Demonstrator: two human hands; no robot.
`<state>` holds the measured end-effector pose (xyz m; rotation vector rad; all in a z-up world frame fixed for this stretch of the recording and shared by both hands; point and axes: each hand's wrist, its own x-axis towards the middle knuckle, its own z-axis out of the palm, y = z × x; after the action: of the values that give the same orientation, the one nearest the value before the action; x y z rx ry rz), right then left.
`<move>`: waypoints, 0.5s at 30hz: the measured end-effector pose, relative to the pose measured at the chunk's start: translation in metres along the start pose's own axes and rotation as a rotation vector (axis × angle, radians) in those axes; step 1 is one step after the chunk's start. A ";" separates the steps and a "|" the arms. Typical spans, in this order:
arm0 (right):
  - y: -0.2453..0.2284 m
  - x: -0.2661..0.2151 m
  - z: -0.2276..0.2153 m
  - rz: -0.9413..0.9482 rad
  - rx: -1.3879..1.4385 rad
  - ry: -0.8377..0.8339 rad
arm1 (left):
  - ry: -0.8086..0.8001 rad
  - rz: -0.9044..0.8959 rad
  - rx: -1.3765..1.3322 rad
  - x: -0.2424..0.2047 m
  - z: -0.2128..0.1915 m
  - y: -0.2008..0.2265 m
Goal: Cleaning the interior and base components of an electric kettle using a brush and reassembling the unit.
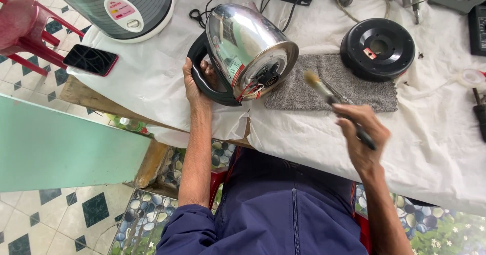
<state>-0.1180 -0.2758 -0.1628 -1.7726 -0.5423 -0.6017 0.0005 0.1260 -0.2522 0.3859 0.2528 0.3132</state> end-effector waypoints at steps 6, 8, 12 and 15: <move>0.006 0.034 0.048 0.062 0.143 -0.044 | -0.026 0.006 0.038 -0.008 0.007 0.001; 0.023 0.033 0.051 0.028 0.070 -0.076 | -0.038 0.004 0.052 -0.010 0.007 0.002; 0.016 0.035 0.046 0.007 0.008 -0.072 | -0.076 -0.006 0.078 -0.008 0.005 0.005; 0.014 0.038 0.048 -0.013 0.058 -0.097 | -0.084 0.001 0.116 -0.008 0.007 0.005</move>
<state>-0.0741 -0.2307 -0.1602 -1.7517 -0.6319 -0.5058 -0.0063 0.1254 -0.2425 0.5120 0.1891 0.2833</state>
